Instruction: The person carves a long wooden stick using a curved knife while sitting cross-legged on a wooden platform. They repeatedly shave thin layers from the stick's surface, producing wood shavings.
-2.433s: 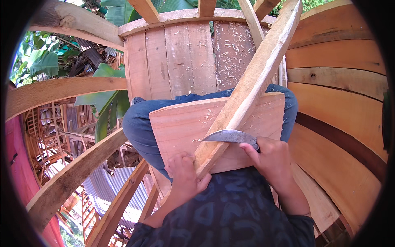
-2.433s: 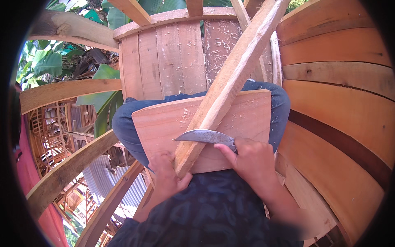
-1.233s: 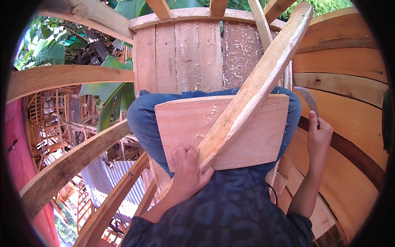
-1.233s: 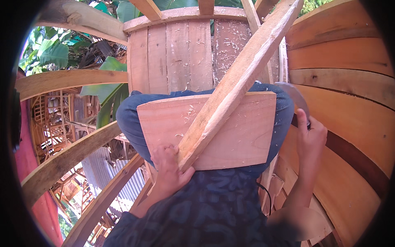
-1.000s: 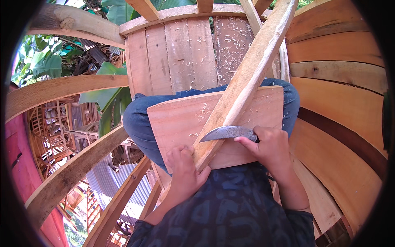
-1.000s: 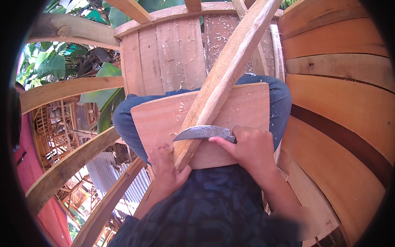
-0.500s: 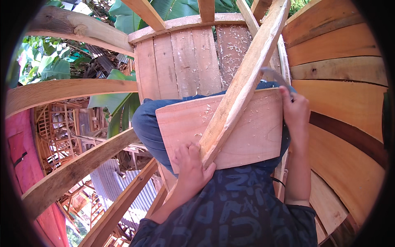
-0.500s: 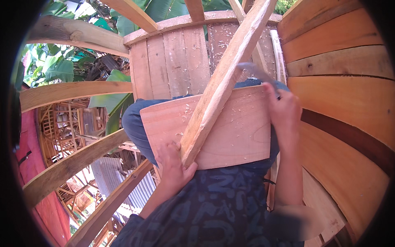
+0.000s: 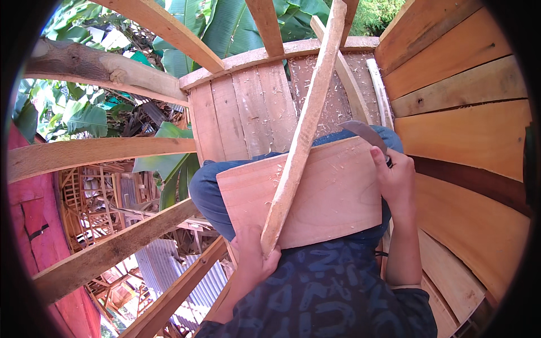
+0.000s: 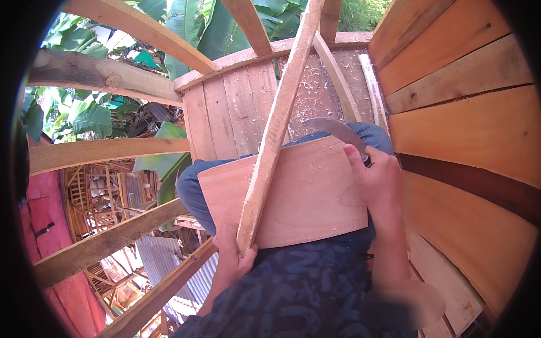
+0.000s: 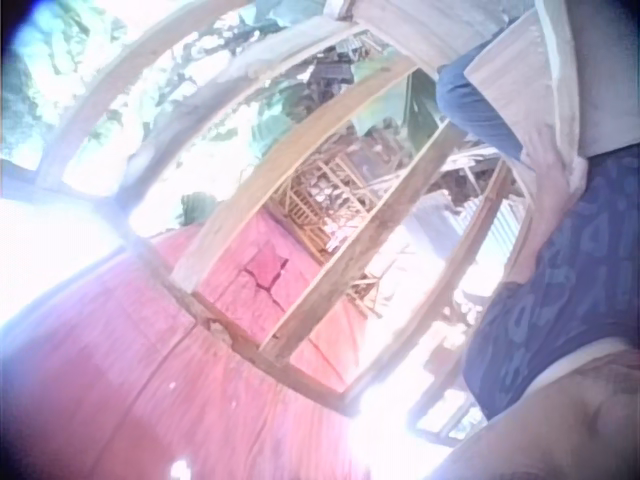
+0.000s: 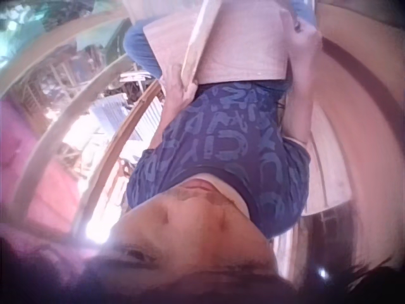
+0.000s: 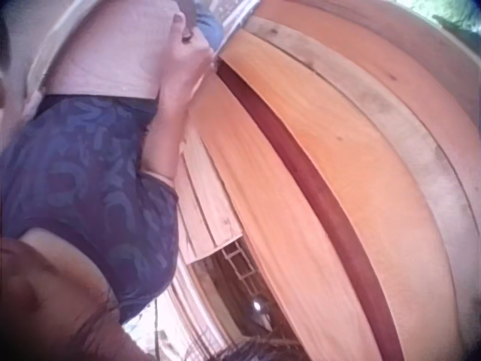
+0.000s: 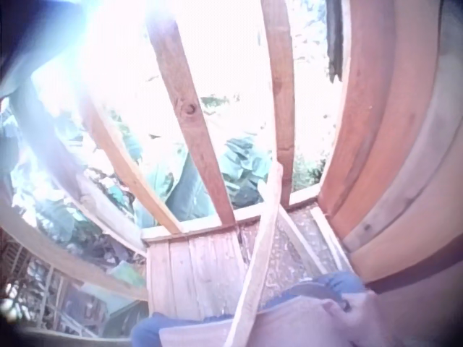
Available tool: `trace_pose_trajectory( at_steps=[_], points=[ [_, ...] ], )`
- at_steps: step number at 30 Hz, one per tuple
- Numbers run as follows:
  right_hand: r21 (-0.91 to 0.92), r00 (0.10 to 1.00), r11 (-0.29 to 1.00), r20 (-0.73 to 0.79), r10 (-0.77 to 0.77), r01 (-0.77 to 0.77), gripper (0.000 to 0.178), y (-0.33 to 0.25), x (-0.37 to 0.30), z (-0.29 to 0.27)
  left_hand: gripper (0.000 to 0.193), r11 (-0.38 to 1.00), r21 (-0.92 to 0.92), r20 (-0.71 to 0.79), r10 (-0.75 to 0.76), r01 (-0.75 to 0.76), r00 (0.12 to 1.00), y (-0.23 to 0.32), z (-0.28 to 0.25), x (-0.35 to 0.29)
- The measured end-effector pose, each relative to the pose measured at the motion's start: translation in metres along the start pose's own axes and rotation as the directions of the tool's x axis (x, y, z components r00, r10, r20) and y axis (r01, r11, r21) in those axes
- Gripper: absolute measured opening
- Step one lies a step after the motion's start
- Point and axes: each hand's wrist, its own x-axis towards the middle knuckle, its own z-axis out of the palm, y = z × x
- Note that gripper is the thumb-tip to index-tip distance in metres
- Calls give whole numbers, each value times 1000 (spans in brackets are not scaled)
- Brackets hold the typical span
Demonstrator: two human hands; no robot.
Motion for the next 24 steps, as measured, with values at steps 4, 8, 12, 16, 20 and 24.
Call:
trace_pose_trajectory(
  at_steps=[4,8,12,16,20,24],
  points=[
    [-18,981,986,101,-163,166,53,-23,-9,11,42,1000,9,-10,-3,3,1000,4,3,-5],
    [-54,949,980,265,-169,190,56,-36,-22,26,45,996,91,18,4,-5,1000,12,-3,0],
    [-125,950,972,268,-161,200,59,-31,-25,39,49,985,169,86,14,-28,996,22,-13,13],
    [-160,946,968,291,-141,193,60,-35,-25,35,61,986,154,57,53,-61,997,17,-6,21],
    [-198,940,957,310,-142,210,60,-33,-29,35,81,983,121,23,134,-135,991,10,3,26],
    [-203,943,960,310,-123,193,61,-34,-32,37,86,977,142,42,153,-158,987,9,5,26]
  ],
)
